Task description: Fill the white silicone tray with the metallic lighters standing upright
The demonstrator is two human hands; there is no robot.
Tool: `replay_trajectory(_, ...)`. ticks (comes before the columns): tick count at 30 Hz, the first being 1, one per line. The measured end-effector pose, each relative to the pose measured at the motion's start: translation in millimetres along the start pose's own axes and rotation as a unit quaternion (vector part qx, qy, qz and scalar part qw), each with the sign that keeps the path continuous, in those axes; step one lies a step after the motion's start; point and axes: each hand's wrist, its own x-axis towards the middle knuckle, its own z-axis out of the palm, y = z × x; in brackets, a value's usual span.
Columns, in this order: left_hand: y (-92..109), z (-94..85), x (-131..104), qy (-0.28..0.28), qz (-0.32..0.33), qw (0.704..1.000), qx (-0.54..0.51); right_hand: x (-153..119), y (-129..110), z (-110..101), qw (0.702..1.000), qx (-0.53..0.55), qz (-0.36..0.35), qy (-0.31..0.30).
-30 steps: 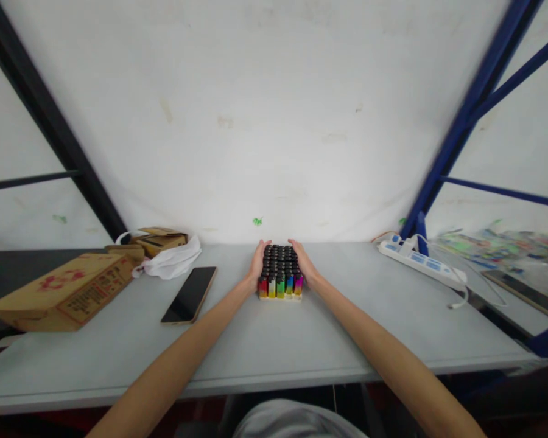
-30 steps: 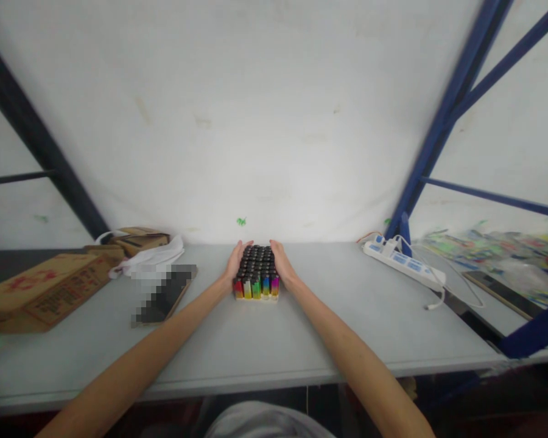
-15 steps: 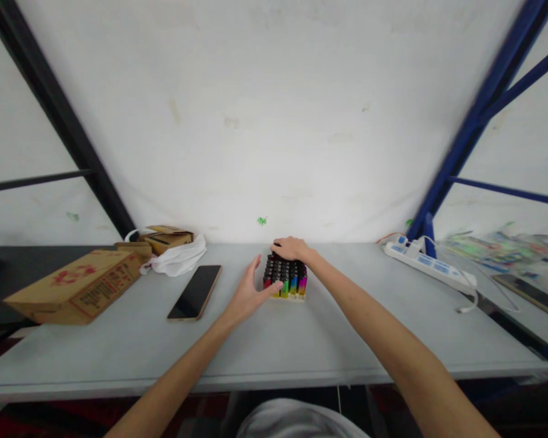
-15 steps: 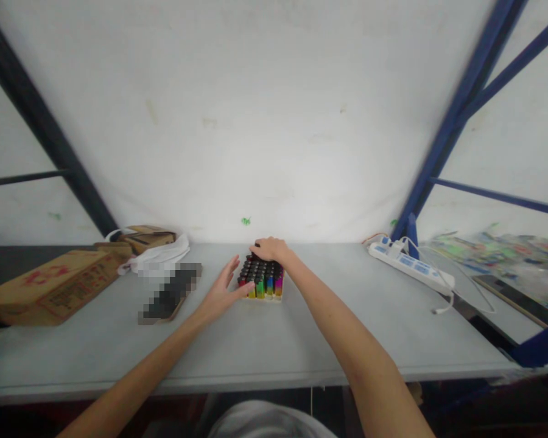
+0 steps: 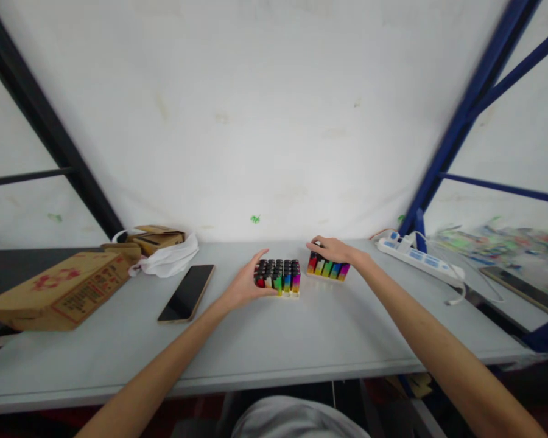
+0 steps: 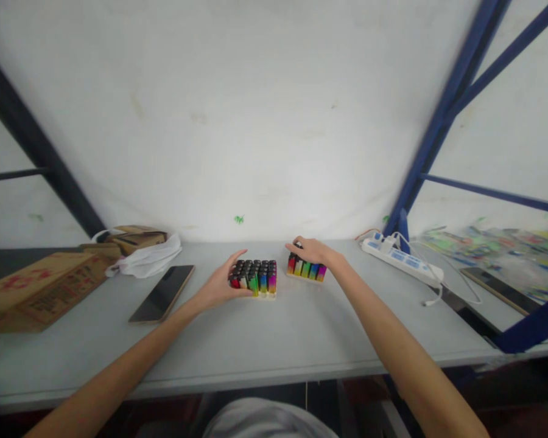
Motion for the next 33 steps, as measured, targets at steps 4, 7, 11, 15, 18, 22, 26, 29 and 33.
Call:
replay_trajectory(4, -3.4, -14.2, 1.9, -0.016, 0.005, 1.000, 0.022, -23.4, 3.6, -1.1, 0.996, -0.042, -0.064, 0.035)
replay_trajectory(7, -11.7, -33.9, 2.4, -0.008, -0.006, 0.998, 0.056, -33.1, 3.8, 4.8, 0.994, -0.066, -0.071, 0.057)
replay_trajectory(11, -27.7, -63.9, 3.4, -0.018, -0.021, 0.997, 0.074, -33.1, 1.4, 12.8, 0.990, -0.100, -0.050, 0.082)
replay_trajectory(15, -31.3, -86.2, 5.6, -0.054, -0.014, 0.995, 0.082, -27.1, -1.4, 11.3, 0.992, -0.089, -0.036, 0.077)
replay_trajectory(18, -4.5, -91.2, 5.3, 0.058, 0.021, 0.990, 0.128, -17.2, -0.1, 3.9, 0.998, -0.041, -0.008, 0.053)
replay_trajectory(22, 60.9, -56.8, -2.5, 0.198, 0.110, 0.960, 0.162, 0.5, 8.2, -3.1, 0.992, 0.081, 0.099, -0.003)
replay_trajectory(26, 90.4, 25.7, -4.3, 0.073, 0.119, 0.983, 0.123, 4.9, 15.9, 2.9, 0.939, 0.280, 0.191, -0.053)
replay_trajectory(29, 76.1, 82.4, 12.6, 0.008, 0.075, 0.995, 0.063, -0.2, 16.2, 12.0, 0.908, 0.363, 0.202, -0.051)
replay_trajectory(33, 53.0, 116.9, 46.1, 0.031, 0.026, 0.999, 0.020, -6.6, 13.9, 21.6, 0.890, 0.404, 0.203, -0.055)
